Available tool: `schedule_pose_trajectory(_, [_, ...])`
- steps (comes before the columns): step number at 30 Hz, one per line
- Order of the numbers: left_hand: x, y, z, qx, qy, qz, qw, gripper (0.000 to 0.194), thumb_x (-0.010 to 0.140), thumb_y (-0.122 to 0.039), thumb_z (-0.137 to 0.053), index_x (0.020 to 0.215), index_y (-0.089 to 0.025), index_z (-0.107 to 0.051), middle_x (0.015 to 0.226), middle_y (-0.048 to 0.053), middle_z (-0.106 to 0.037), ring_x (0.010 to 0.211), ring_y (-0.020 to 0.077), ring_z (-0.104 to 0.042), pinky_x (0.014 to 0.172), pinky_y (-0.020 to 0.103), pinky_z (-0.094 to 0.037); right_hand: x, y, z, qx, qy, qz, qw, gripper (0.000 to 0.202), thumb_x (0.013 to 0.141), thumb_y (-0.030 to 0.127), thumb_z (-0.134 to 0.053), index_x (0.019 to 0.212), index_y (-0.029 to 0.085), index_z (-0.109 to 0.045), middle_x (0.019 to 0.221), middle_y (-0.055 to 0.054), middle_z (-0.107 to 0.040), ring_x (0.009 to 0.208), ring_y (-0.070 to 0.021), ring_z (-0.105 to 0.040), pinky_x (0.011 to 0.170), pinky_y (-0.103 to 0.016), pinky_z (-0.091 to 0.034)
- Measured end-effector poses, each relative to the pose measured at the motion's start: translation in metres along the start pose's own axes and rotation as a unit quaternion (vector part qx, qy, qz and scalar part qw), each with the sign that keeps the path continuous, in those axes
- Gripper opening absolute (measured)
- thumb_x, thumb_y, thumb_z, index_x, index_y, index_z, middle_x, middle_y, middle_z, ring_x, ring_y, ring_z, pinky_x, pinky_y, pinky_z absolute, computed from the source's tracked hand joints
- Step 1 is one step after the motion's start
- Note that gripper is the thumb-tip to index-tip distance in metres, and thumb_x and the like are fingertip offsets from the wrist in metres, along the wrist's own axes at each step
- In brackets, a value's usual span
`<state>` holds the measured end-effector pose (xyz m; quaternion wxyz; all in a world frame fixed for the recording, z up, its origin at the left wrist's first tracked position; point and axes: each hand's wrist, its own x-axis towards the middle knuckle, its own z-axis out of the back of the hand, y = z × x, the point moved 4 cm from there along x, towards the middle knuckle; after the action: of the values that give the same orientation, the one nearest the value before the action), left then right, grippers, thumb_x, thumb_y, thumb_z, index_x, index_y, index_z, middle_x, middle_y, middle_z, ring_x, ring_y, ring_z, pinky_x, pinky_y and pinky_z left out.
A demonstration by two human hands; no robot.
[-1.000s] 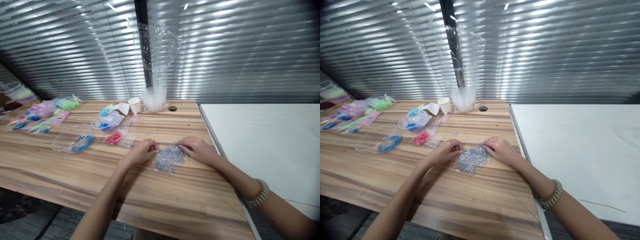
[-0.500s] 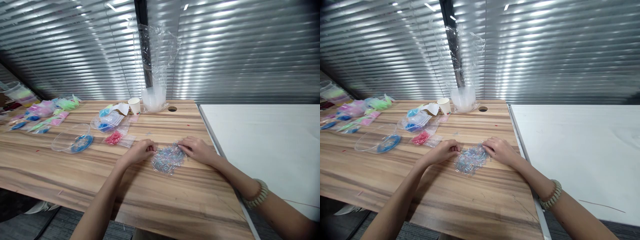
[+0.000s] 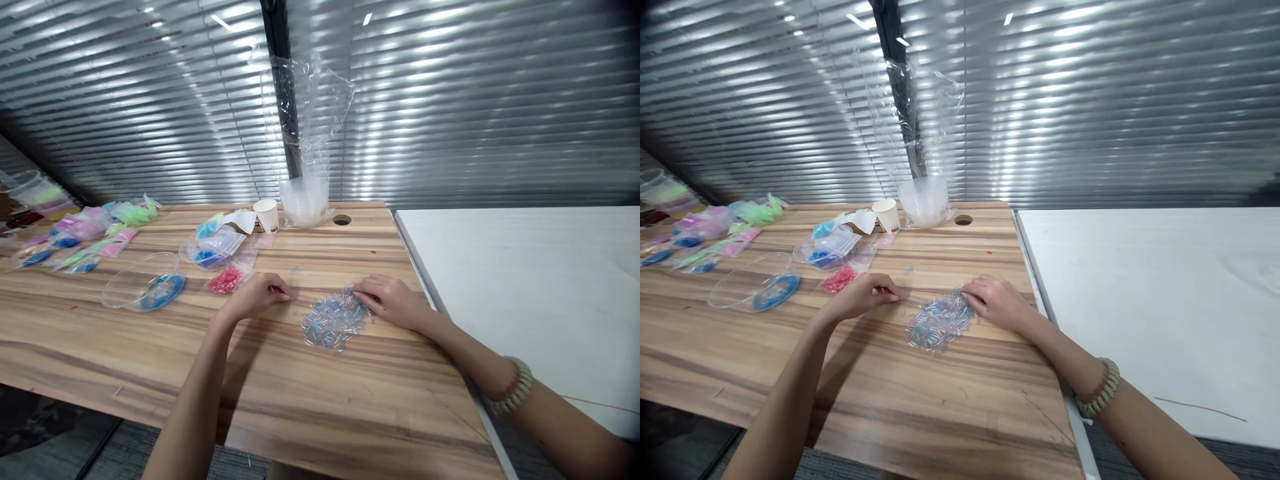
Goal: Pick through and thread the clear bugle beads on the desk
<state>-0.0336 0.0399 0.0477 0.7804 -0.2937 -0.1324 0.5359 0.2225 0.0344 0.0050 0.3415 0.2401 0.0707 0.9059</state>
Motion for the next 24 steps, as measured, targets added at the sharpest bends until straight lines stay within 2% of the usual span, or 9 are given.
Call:
schedule_pose_trajectory(6, [-0.003,0.013,0.007,-0.018,0.003,0.013,1.0,0.012,0.069,-0.015,-0.061,0.076,-0.015,-0.07,0.076,0.003,-0.07,0.073,0.0163,-0.063,0.067,0.023,-0.047,0.0,-0.001,-0.002,-0.001,0.0,0.002,1.0,0.028,0.095,0.028,-0.04,0.1,0.018,-0.065,0.086,-0.007,-0.067,0.08,-0.0179,-0.06,0.071,-0.029,-0.046])
schedule_pose_trajectory(11, [-0.003,0.018,0.004,-0.042,0.02,0.034,0.998,0.013,0.064,-0.015,-0.062,0.075,-0.014,-0.069,0.074,0.003,-0.069,0.072,0.0164,-0.063,0.066,0.023,-0.047,-0.001,-0.002,-0.003,0.002,-0.003,0.002,1.0,0.028,0.096,0.028,-0.039,0.1,0.017,-0.065,0.089,-0.007,-0.067,0.082,-0.0183,-0.06,0.072,-0.03,-0.046])
schedule_pose_trajectory(16, [-0.001,0.023,0.003,-0.018,0.022,0.021,0.999,0.01,0.063,-0.017,-0.061,0.069,-0.014,-0.069,0.069,0.003,-0.068,0.067,0.0157,-0.062,0.061,0.022,-0.046,-0.001,-0.003,-0.003,0.004,-0.002,-0.004,1.0,0.028,0.095,0.027,-0.039,0.099,0.018,-0.065,0.087,-0.007,-0.067,0.081,-0.0182,-0.061,0.071,-0.03,-0.047])
schedule_pose_trajectory(21, [-0.003,0.01,0.008,-0.024,-0.004,0.013,1.0,0.01,0.064,-0.015,-0.063,0.072,-0.015,-0.07,0.072,0.002,-0.069,0.07,0.0153,-0.061,0.064,0.022,-0.046,-0.001,-0.003,-0.002,0.004,0.0,-0.001,1.0,0.029,0.095,0.027,-0.038,0.098,0.017,-0.065,0.089,-0.008,-0.067,0.082,-0.0186,-0.061,0.073,-0.031,-0.047])
schedule_pose_trajectory(24, [-0.003,-0.002,0.004,-0.032,-0.004,-0.003,0.999,0.011,0.063,-0.014,-0.067,0.074,-0.015,-0.07,0.078,0.003,-0.069,0.075,0.0158,-0.062,0.069,0.023,-0.046,-0.001,-0.003,-0.002,0.006,0.001,-0.005,1.0,0.027,0.095,0.025,-0.039,0.099,0.017,-0.064,0.091,-0.007,-0.067,0.083,-0.019,-0.061,0.073,-0.032,-0.048])
